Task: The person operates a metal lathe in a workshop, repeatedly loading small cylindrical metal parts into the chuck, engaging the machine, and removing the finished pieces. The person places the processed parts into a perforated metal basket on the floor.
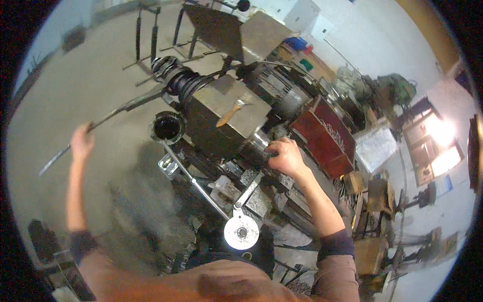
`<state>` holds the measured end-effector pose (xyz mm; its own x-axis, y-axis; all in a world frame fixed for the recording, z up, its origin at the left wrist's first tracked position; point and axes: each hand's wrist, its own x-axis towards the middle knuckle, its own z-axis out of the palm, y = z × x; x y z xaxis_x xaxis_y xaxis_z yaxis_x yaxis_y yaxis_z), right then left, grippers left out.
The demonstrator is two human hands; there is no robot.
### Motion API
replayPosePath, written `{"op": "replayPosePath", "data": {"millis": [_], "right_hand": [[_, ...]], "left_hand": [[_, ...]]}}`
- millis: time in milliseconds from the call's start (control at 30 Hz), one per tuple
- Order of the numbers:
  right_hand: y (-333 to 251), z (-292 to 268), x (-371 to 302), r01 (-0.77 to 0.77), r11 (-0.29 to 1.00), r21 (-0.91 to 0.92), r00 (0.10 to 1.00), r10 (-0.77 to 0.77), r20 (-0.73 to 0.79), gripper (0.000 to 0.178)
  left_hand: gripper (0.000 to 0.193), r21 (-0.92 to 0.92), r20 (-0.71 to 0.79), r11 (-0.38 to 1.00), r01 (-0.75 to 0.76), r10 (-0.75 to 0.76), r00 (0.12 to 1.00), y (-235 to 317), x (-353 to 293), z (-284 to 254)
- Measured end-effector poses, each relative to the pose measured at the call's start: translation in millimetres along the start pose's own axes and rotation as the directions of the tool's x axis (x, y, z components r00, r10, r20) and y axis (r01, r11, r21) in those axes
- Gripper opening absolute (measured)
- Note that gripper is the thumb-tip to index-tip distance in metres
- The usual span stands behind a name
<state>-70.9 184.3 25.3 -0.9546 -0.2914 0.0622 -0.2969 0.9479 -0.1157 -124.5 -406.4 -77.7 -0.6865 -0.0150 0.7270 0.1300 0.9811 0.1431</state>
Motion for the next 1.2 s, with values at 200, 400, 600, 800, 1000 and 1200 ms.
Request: {"op": "replayPosePath", "data": {"millis": [200,400,600,800,1000,1200], "right_hand": [[-2.3,-27.5,-104.3,0.046,0.996,0.076,0.902,-0.009,-0.432,0.041],[61.7,-15.4,-286.1,-0.474,0.838,0.269,0.797,0.538,-0.273,0.034],[137.5,7.1,-431.5,-0.795,0.520,0.313,0.484,0.854,-0.189,0.034],[242.0,53.0,-603.3,-0.980,0.189,-0.055,0.191,0.980,-0.048,0.048],[310.5,98.0,-722.0,-0.995,0.038,-0.091,0.046,0.995,-0.092,0.032],[249.4,115.5,-726.3,-0.968,0.012,-0.252,0.076,0.966,-0.246,0.029]], "left_hand": [[0.035,-0.171,0.724,0.867,0.469,-0.213,0.657,138.7,-101.2,129.4],[0.020,-0.062,0.805,0.960,-0.274,0.210,0.555,169.2,-103.1,173.8],[0.014,0.087,0.839,0.942,-0.323,0.106,0.534,162.2,-89.7,155.0],[0.029,-0.374,0.703,0.745,0.553,-0.162,0.693,154.8,-95.9,113.3],[0.033,-0.544,0.654,0.303,0.782,-0.431,0.622,240.5,-74.6,79.9],[0.015,-0.603,0.650,0.002,0.798,-0.578,0.493,279.5,-73.4,109.3]]}}
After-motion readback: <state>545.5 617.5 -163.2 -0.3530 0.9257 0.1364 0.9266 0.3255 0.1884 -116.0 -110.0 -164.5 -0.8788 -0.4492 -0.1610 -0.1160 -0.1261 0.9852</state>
